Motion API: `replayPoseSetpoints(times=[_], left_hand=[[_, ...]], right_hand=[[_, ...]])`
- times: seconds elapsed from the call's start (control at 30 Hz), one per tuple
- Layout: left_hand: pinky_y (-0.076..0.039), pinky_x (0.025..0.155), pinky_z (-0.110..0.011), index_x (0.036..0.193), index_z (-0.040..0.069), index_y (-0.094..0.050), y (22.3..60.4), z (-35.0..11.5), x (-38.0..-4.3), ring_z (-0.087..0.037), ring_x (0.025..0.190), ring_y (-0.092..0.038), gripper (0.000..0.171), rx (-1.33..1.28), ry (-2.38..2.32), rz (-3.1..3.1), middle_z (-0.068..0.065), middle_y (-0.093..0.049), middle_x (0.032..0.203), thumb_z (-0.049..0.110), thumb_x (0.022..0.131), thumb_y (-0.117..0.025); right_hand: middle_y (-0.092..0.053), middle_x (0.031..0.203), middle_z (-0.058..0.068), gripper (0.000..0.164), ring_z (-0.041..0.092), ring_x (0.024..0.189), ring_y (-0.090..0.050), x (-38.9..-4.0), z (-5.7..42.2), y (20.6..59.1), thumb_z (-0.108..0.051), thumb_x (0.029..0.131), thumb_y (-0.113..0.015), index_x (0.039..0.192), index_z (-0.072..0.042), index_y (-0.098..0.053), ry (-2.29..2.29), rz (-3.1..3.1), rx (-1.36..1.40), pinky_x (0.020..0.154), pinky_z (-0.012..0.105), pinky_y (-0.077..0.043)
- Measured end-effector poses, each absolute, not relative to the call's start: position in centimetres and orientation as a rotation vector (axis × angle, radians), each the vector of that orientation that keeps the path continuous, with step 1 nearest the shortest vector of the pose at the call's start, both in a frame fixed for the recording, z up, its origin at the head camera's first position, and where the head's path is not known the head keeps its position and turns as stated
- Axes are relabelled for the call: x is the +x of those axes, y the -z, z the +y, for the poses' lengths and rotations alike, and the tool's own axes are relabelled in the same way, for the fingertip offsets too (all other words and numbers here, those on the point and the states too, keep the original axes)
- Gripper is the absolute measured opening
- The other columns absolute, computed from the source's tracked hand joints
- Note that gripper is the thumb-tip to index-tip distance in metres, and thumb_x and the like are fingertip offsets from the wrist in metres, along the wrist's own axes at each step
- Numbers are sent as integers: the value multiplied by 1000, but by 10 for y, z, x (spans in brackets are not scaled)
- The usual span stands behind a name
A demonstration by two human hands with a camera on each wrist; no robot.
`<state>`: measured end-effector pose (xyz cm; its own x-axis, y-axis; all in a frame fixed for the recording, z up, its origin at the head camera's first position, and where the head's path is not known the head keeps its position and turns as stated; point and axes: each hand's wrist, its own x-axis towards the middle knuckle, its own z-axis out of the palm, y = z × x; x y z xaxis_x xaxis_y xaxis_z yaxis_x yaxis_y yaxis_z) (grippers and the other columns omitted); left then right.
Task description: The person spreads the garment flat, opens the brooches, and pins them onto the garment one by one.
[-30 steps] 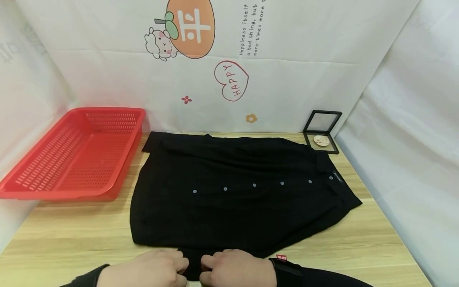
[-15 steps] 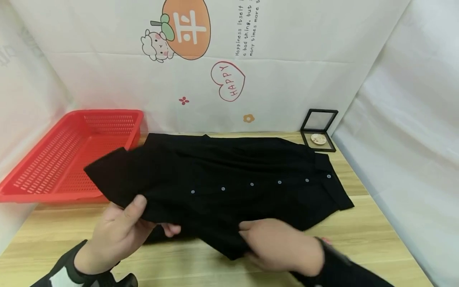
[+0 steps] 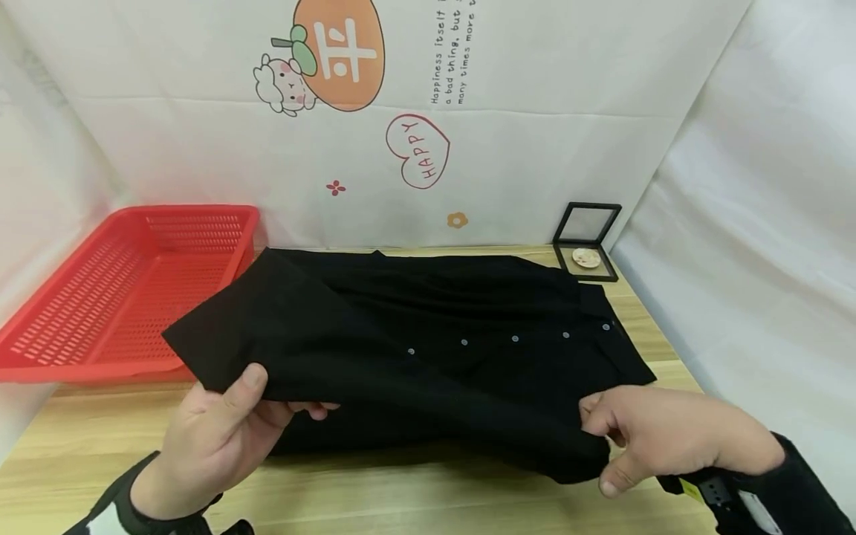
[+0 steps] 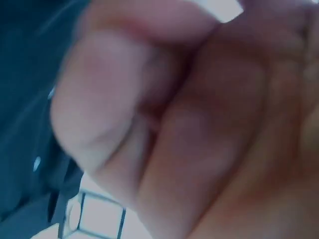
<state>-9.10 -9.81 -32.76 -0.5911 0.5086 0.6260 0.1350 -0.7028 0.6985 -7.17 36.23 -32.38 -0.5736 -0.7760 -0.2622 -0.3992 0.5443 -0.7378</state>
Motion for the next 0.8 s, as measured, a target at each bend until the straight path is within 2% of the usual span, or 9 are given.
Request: replayPoseSetpoints(times=[0.03, 0.13, 0.3, 0.4, 0.47, 0.57, 0.67, 0.7, 0.8], left_hand=[[-51, 91, -42, 137, -5, -44, 328, -97, -89, -32, 103, -66, 35, 1273, -2368, 1072, -20, -66, 120, 2, 110, -23], [-51, 91, -43, 134, -7, -46, 329, -96, -84, -32, 103, -66, 35, 1272, -2329, 1074, -20, -66, 118, 2, 110, -23], [-49, 94, -43, 136, -7, -45, 333, -99, -80, -32, 107, -62, 37, 1309, -2341, 964, -20, -62, 123, 1, 109, -20], [-47, 95, -43, 138, -5, -42, 336, -103, -80, -32, 106, -60, 38, 1339, -2360, 928, -18, -60, 121, 1, 109, -19], [-46, 93, -37, 135, -1, -44, 339, -106, -79, -27, 102, -57, 36, 1356, -2376, 943, -13, -57, 104, -2, 108, -20], [-42, 96, -32, 137, 0, -42, 345, -110, -76, -21, 105, -50, 37, 1379, -2412, 1021, -9, -52, 107, -8, 106, -24], [-38, 102, -28, 142, -3, -39, 354, -117, -73, -16, 116, -48, 42, 1406, -2405, 1317, -10, -52, 129, -12, 103, -29], [-36, 105, -29, 145, -5, -37, 359, -121, -71, -16, 123, -45, 43, 1401, -2363, 1485, -9, -47, 141, -12, 103, -30], [-37, 102, -22, 147, -10, -33, 372, -135, -63, -10, 126, -44, 41, 1140, -2126, 1964, -13, -40, 149, -2, 106, -34]], right_hand=[[-36, 91, -8, 31, 0, 78, -39, -71, 362, 327, -25, 82, -81, 84, -11, -53, 800, 2217, -899, 58, 24, -37], [-44, 107, -8, 43, 3, 90, -47, -69, 357, 338, -34, 80, -82, 111, -14, -60, 562, 2414, -896, 68, 25, -44], [-42, 84, -19, 42, -2, 68, -42, -68, 344, 349, 2, 81, -73, 105, -25, -52, 564, 2666, -942, 57, 23, -40], [-42, 80, -21, 65, -2, 65, -41, -68, 345, 349, 21, 79, -56, 121, -28, -53, 707, 2672, -928, 55, 23, -39], [-44, 81, -20, 74, -3, 65, -43, -68, 346, 351, 25, 81, -48, 132, -27, -52, 746, 2665, -906, 57, 23, -41], [-47, 75, -20, 59, -3, 63, -45, -66, 345, 355, 19, 87, -47, 134, -17, -54, 580, 2730, -810, 58, 24, -43], [-58, 82, -13, 38, 2, 67, -55, -61, 338, 360, 1, 90, -63, 125, -10, -58, 348, 2732, -692, 61, 28, -49], [-59, 87, -12, 36, 4, 71, -57, -59, 335, 362, -7, 88, -70, 122, -11, -60, 279, 2722, -676, 63, 31, -51], [-58, 111, -6, 49, 12, 92, -62, -52, 324, 366, -21, 78, -84, 121, -15, -63, 283, 2643, -739, 72, 35, -54]])
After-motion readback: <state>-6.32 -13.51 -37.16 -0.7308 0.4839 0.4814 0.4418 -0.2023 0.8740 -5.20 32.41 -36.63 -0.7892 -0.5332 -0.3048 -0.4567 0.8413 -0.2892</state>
